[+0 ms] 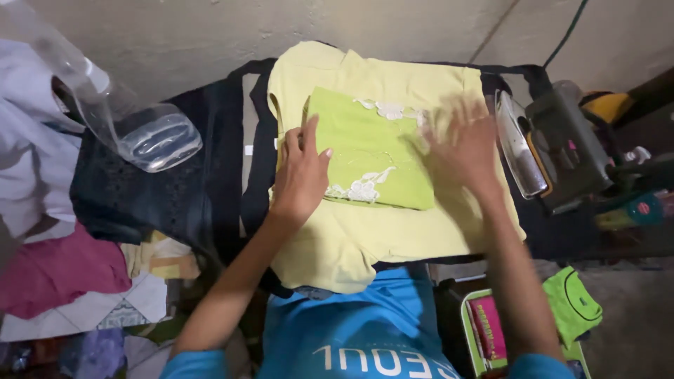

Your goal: Iron and fold various pieces of clothing.

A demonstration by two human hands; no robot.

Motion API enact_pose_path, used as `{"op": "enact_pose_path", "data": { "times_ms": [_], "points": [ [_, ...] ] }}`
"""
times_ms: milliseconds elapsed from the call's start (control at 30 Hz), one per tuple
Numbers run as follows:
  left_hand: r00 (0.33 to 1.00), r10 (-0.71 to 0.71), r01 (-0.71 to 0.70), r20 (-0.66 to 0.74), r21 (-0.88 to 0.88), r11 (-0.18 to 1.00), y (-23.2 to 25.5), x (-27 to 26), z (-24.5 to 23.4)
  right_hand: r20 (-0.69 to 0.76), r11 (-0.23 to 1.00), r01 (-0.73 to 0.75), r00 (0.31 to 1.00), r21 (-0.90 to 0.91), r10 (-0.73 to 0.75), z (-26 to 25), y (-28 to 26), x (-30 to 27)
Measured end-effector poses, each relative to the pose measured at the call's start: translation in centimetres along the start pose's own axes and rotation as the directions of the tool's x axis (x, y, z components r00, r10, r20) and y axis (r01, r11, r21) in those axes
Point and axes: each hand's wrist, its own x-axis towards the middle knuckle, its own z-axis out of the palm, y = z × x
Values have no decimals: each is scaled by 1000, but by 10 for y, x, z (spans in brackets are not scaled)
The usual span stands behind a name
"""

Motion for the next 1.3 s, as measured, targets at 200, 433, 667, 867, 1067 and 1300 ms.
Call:
{"op": "enact_pose_path", "data": {
  "times_ms": [200, 433, 667, 867, 1067, 1300],
  "points": [
    [998, 41, -50, 37, 293, 955, -17, -23, 15, -328, 889, -351, 911, -295, 251, -77, 101, 2],
    [983, 163, -111, -78, 450, 886, -15, -44, 13, -139, 889, -443, 893, -113, 427, -96, 111, 12],
    [987, 113, -48, -116, 454, 890, -7, -59, 11, -180, 956, -193, 971, -219, 155, -151, -57, -14],
    [994, 71, -23, -84, 475, 880, -8, -59, 17, 120, 974, 177, 980, -139, -161, -84, -141, 5],
    [1000, -7, 13, -15, 486, 874, -6, -57, 15, 112, 924, 277, 960, -265, -256, -53, -198, 40],
    [1000, 4, 0, -7, 503, 864, -13, -59, 19, -93, 902, 344, 921, -260, -378, -16, -181, 93]
  ]
}}
